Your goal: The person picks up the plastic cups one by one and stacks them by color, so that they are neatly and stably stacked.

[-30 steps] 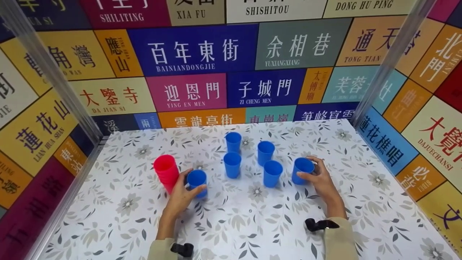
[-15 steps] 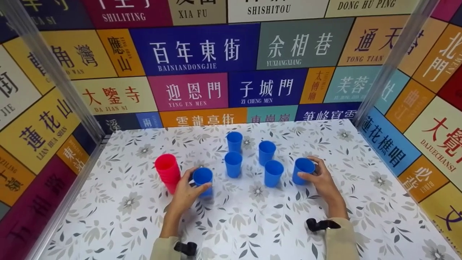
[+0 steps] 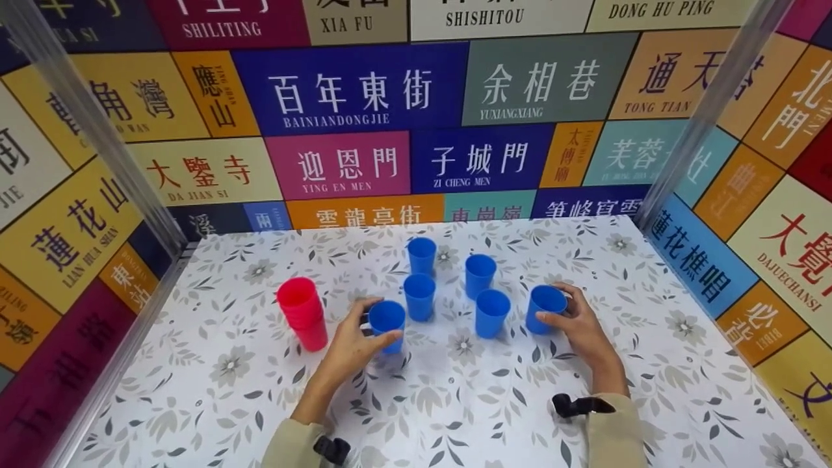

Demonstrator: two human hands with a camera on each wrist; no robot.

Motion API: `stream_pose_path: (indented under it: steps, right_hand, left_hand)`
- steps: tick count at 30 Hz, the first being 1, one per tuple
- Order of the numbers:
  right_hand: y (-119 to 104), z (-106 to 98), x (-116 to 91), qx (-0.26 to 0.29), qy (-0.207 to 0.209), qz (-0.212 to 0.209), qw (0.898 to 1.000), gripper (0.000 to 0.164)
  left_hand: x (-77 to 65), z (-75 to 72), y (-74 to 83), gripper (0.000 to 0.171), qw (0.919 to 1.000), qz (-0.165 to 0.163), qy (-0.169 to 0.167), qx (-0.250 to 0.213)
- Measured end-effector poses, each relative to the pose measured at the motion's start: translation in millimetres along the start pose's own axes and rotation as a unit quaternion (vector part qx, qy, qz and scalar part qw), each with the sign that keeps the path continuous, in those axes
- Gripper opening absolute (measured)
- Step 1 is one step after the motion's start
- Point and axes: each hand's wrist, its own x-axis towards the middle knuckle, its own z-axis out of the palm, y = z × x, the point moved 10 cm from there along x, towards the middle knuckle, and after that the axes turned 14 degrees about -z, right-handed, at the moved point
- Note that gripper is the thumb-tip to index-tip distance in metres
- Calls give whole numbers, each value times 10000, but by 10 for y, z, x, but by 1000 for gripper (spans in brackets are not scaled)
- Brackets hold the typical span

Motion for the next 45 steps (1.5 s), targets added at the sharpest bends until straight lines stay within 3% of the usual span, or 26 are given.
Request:
stream_pose_path:
  steps: [4,8,18,26,33,45]
  right_hand:
    - [-5,5,1,-16,-29,8,10000,75]
    - [-7,11,1,-111,-79,14,9999,74]
    - [-31,18,23,-116,-138,-76,9998,75]
    - [-27,17,27,-93,-127,-53,9999,73]
    - [-14,24,33,37,-109,-52,9999,73]
    - [29,38,41,-54,-58,-71,9999,76]
  left_hand:
    - [-7,57,90,77,9994,-165,-255,147]
    - [19,81,150,77,9988,-289,-288,267]
    - [74,246,392,72,9985,107,-239,475]
    - [134,378,734,73,9970,187,-365,663]
    - [193,561,1034,76,9944,566,-467,757]
    - [345,976,1234,75,9938,393,-520,899]
